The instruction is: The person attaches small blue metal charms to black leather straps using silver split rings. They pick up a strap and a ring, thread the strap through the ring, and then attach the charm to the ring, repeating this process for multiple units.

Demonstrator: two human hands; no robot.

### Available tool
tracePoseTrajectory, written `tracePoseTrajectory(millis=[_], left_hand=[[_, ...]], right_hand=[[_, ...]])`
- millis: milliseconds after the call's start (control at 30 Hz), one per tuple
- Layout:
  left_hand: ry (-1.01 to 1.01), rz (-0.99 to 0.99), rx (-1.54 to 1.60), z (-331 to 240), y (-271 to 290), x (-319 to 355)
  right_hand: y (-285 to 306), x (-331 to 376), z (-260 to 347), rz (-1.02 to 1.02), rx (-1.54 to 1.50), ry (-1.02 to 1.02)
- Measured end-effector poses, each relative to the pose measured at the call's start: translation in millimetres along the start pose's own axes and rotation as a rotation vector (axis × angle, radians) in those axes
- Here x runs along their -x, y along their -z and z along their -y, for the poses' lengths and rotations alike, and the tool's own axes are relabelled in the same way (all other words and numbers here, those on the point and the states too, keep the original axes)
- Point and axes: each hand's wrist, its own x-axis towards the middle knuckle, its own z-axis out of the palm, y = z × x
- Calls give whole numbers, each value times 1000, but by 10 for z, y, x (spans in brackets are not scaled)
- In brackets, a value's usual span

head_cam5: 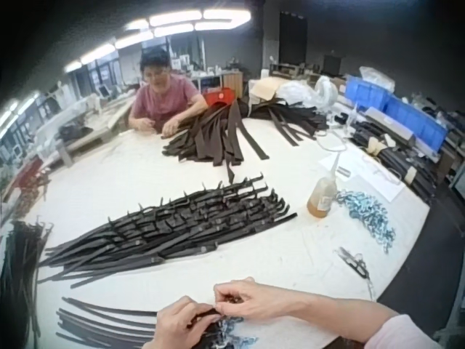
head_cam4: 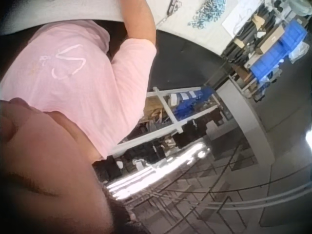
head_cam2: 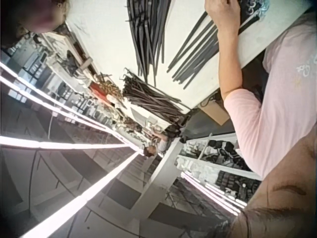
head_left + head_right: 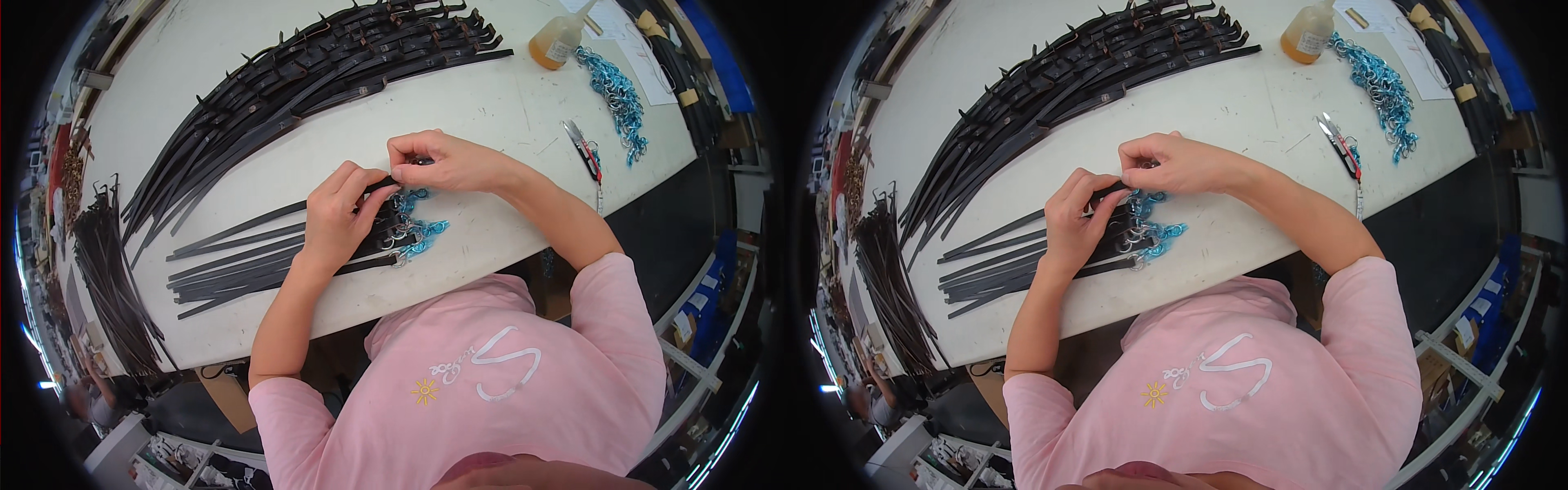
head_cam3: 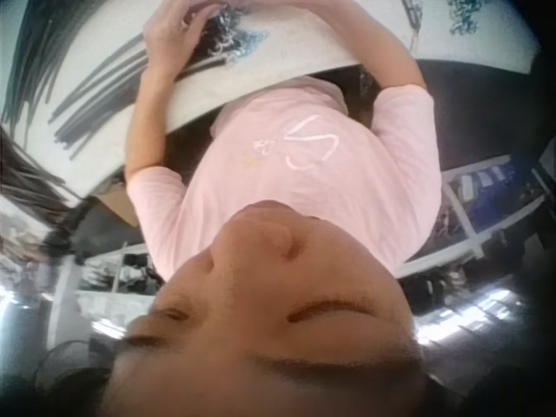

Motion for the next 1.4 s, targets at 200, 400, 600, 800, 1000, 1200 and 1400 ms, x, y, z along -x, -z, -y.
tracePoseTrajectory(millis=[200, 400, 600, 800, 1000, 1200, 1400], left_hand=[[92, -3, 48, -2, 11, -16], [30, -33, -19, 53, 56, 3], [30, -76, -58, 111, 75, -1], [134, -32, 12, 125, 100, 0], [211, 446, 134, 94, 577, 26], [372, 1, 71, 531, 900, -85], [-28, -76, -527, 899, 524, -549]], right_hand=[[28, -2, 25, 6, -21, -50], [142, 62, -23, -12, -13, 34], [162, 26, -82, -78, 5, 6], [147, 24, -27, -89, -18, -22], [-3, 103, 112, 16, 154, 80], [23, 25, 1, -116, 148, 31], [135, 88, 38, -194, 287, 35]])
